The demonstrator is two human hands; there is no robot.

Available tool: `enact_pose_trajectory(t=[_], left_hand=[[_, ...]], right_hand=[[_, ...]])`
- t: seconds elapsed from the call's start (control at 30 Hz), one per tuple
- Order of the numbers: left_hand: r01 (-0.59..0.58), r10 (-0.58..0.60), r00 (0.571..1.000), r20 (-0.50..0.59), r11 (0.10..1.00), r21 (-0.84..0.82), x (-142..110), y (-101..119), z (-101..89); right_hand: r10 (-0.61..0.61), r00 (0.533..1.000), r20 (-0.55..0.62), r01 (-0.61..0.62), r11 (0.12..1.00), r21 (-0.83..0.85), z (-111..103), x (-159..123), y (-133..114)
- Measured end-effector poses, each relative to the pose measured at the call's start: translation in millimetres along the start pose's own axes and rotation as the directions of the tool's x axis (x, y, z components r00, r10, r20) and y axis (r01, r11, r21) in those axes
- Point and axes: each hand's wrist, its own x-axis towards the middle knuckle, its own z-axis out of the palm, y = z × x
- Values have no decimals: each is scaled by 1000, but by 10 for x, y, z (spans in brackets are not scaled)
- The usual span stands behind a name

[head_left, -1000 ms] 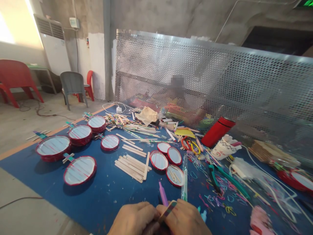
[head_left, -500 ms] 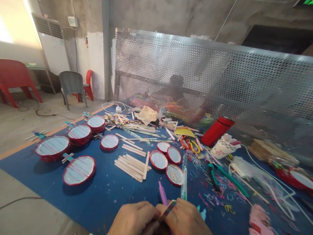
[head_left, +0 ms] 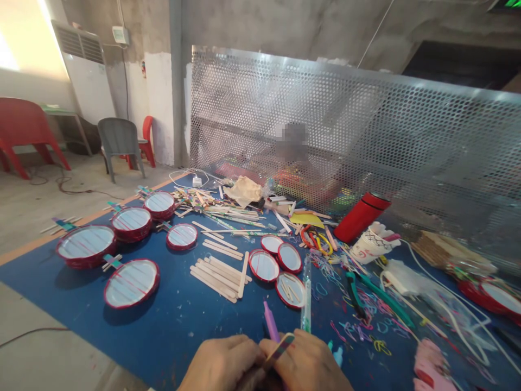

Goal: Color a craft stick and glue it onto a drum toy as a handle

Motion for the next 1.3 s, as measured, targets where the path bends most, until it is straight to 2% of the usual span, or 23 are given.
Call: enact_pose_trajectory(t=[0.1, 0.23, 0.37, 0.5, 1.0, 1.3], left_hand=[[-7, 7, 1000, -6, 1000, 23, 0, -7, -2], [-1, 1, 1000, 7, 999, 35, 5, 3, -15], [5, -5, 1000, 4, 1000, 21, 7, 14, -19], [-8, 8, 1000, -3, 1000, 8, 0, 10, -8], [-51, 52, 998, -42, 998, 41, 0, 11, -4], [-39, 41, 998, -39, 999, 37, 22, 28, -25]], right_hand=[[-13, 998, 68, 13, 1000, -4, -38, 22, -6], [12, 1000, 17, -13, 1000, 24, -45, 19, -13], [14, 996, 90, -18, 999, 40, -21, -4, -14], [43, 999, -24, -42, 998, 40, 67, -62, -12], [55, 998, 8, -55, 997, 51, 116, -116, -20], [46, 999, -16, -45, 998, 37, 97, -89, -20]])
